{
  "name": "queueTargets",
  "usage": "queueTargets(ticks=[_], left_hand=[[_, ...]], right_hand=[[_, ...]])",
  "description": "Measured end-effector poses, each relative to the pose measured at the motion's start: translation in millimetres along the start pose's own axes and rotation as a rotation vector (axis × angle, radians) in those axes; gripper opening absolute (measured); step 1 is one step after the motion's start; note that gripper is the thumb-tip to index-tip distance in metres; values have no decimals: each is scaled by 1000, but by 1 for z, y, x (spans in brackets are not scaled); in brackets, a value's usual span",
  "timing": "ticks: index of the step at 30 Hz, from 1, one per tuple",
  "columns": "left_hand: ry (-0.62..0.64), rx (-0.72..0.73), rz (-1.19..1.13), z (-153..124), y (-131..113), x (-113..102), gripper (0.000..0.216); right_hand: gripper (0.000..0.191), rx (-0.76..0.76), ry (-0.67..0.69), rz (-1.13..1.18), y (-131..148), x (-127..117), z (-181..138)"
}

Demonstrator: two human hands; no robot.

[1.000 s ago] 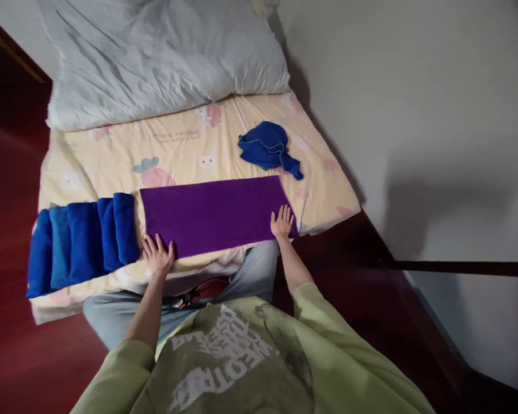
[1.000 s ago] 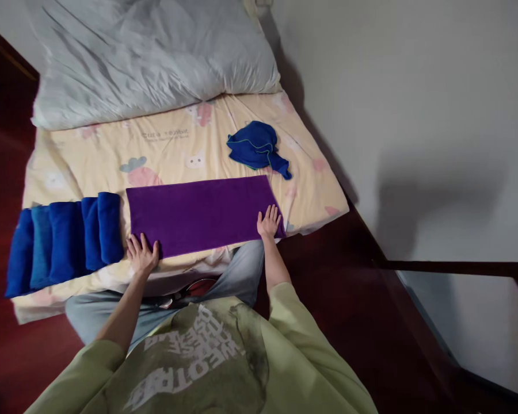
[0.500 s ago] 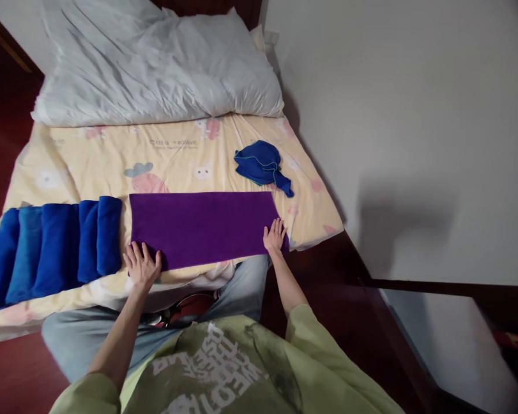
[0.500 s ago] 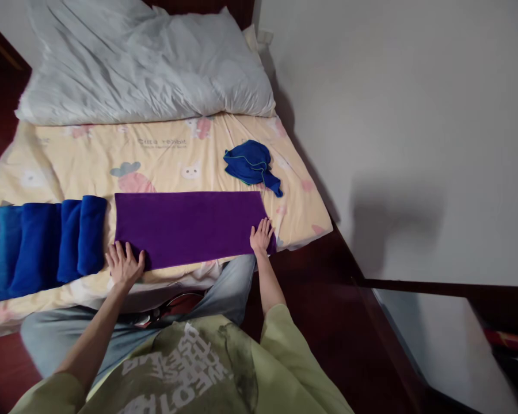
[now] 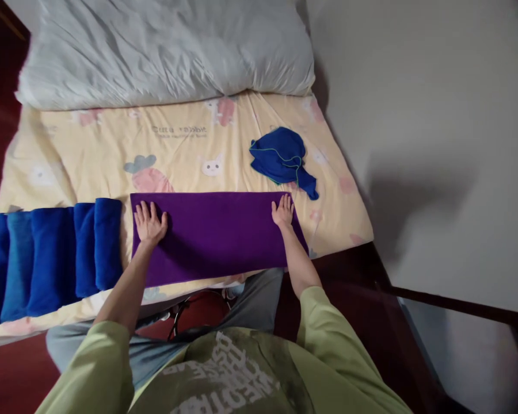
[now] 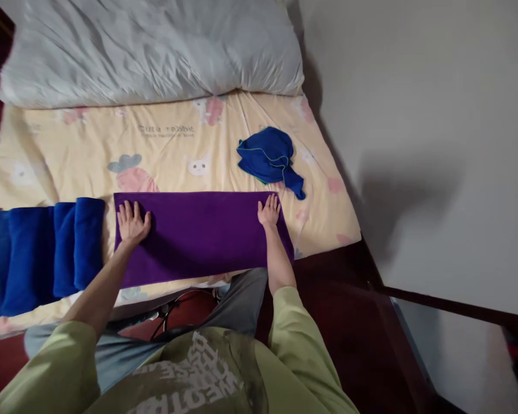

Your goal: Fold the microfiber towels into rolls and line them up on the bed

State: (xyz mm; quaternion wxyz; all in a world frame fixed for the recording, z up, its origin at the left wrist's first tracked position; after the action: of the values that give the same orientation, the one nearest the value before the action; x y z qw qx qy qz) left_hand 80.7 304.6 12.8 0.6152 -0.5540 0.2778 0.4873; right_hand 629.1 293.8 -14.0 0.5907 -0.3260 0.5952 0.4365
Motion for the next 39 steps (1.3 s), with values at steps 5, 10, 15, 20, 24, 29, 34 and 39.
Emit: queueTargets(ticks=[5, 10, 15, 20, 24, 29, 34, 39], left_hand=[[-9, -21, -18, 32, 12, 4, 80], [-29, 47, 18, 31, 8, 6, 77], [-19, 47, 33, 34, 11, 11, 75], [17, 15, 32, 13, -14, -3, 72], [124, 226, -46, -80, -66, -23, 67], [331, 478, -142, -245, -97, -34, 59], [304, 503, -100, -316, -75, -39, 60], [314, 535, -90, -318, -65, -35, 67]], right_hand=[[72, 25, -44, -78, -20, 7, 26], [71, 15, -69, -113, -22, 13, 28], [71, 21, -48, -117, -27, 19, 30], [71, 51, 16, -89, -14, 8, 30], [69, -71, -65, 79, 49, -42, -45], [54, 72, 98, 779, 112, -55, -260], [49, 597, 267, 1291, 116, 5, -416], [54, 643, 322, 1349, 107, 20, -404]])
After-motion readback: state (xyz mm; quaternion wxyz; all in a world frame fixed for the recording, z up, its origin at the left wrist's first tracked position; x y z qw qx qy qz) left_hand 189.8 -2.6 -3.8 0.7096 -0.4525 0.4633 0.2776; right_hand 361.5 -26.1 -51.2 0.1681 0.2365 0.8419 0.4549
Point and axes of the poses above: each hand's wrist, its own z-axis towards the middle knuckle, its own x-axis out of the palm, y = z × x, the point moved 9 cm from there along z, towards the middle knuckle, and after that the axes turned 11 degrees about -y, right-handed, at the moved point
